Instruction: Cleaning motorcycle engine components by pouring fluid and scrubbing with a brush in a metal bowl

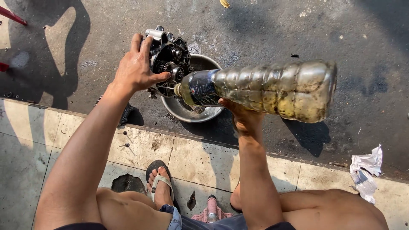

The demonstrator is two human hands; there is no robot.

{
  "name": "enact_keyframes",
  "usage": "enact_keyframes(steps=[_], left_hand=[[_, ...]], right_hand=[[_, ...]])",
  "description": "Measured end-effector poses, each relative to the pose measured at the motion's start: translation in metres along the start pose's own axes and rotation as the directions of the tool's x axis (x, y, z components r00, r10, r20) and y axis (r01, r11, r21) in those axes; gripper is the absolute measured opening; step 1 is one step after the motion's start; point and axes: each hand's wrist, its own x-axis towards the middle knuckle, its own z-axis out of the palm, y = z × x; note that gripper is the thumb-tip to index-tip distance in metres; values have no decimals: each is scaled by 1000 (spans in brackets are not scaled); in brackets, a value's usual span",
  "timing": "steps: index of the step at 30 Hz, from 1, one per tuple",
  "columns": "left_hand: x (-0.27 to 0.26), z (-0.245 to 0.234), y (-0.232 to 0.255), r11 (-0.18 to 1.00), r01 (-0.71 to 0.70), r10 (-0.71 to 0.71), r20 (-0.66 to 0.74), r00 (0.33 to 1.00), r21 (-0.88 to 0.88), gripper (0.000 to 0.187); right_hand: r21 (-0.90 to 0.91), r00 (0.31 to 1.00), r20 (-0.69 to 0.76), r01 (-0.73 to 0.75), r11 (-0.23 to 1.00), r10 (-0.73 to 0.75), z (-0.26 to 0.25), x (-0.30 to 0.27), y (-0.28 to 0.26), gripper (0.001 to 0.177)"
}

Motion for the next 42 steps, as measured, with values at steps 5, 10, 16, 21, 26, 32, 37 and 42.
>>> enact_keyframes(steps=[5,10,16,21,26,32,37,42], left_hand=[[-1,4,-7,999,29,-29,12,1000,-35,118],[3,8,-12,999,32,-31,13,999,-29,119],[9,7,-3,996,82,-81,16,997,-31,117],[16,6,6,998,27,-26,-25,999,48,120],[28,12,10,997,0,4,-40,999,83,122],[35,9,21,994,-11,18,-58,998,109,117],[35,10,27,997,-45,50,-86,995,55,115],[36,8,32,995,-45,51,-77,996,88,111]], right_hand=[[-16,980,100,177,984,-175,13,2,11,64],[-36,998,67,-2,999,4,-2,-9,40,64],[-57,995,86,56,997,-51,-1,-4,35,67],[-84,987,104,132,988,-123,-4,-2,33,70],[-106,977,114,190,976,-178,-11,-2,33,73],[-68,947,142,300,952,-288,-11,1,33,70],[491,996,78,-75,868,43,-40,-7,52,76],[239,991,105,50,970,-77,-49,-3,47,72]])
